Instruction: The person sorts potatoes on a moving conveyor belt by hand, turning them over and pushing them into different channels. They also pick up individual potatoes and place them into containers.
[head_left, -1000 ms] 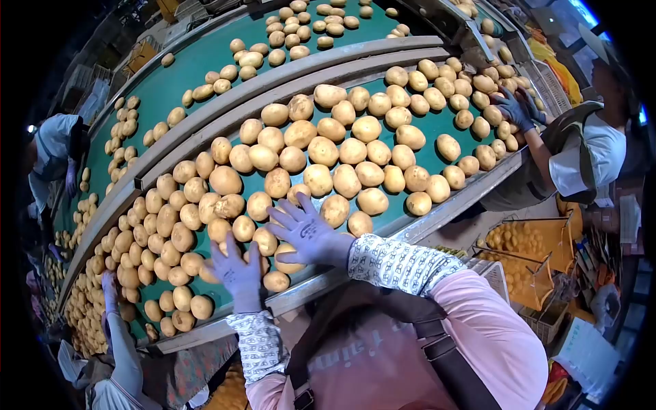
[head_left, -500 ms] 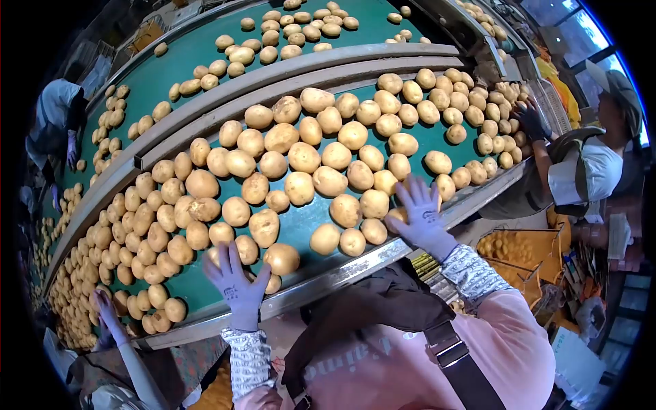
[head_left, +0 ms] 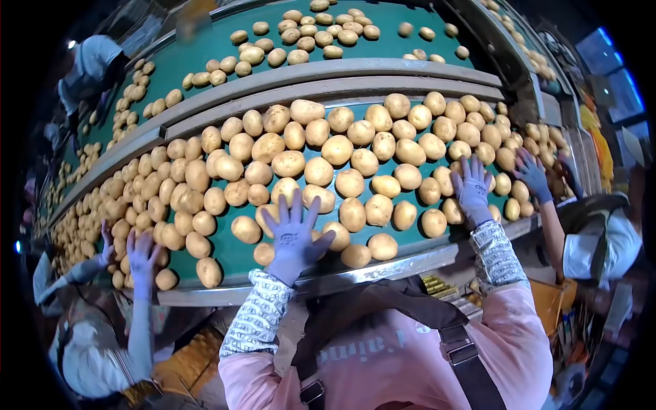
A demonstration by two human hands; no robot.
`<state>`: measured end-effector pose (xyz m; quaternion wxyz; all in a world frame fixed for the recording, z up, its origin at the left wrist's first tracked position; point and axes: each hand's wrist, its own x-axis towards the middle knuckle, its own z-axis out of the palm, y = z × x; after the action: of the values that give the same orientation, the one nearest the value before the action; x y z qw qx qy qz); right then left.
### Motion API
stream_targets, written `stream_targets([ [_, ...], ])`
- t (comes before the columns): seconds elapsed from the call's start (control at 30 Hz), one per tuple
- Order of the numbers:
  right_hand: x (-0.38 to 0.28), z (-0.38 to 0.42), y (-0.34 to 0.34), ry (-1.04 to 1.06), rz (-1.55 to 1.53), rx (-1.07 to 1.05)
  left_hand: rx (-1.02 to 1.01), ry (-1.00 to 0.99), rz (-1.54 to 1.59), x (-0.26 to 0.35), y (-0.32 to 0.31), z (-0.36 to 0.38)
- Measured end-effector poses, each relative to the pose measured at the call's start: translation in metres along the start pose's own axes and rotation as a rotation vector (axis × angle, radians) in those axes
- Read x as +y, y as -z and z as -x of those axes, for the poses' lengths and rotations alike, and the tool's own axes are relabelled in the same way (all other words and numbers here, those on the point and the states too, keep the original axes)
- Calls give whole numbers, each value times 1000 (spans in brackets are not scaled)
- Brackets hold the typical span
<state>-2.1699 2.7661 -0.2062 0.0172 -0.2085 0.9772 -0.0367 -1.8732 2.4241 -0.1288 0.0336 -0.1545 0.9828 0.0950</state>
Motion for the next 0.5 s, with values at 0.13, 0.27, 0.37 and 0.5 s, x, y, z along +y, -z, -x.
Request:
stream_targets([
  [0.13,-2,-8,7,89,-129,47,116,18,57,40,-30,-39],
  [0.27,-35,42,37,580,-317,-47,-118,170,239,106,-23,-100],
  [0.37,-59,54,55,838,-337,-141,151,269,311,171,-63,-148],
  [0.5,-53,28,65,925,-303,-226,237,206,367,169,-62,-174],
])
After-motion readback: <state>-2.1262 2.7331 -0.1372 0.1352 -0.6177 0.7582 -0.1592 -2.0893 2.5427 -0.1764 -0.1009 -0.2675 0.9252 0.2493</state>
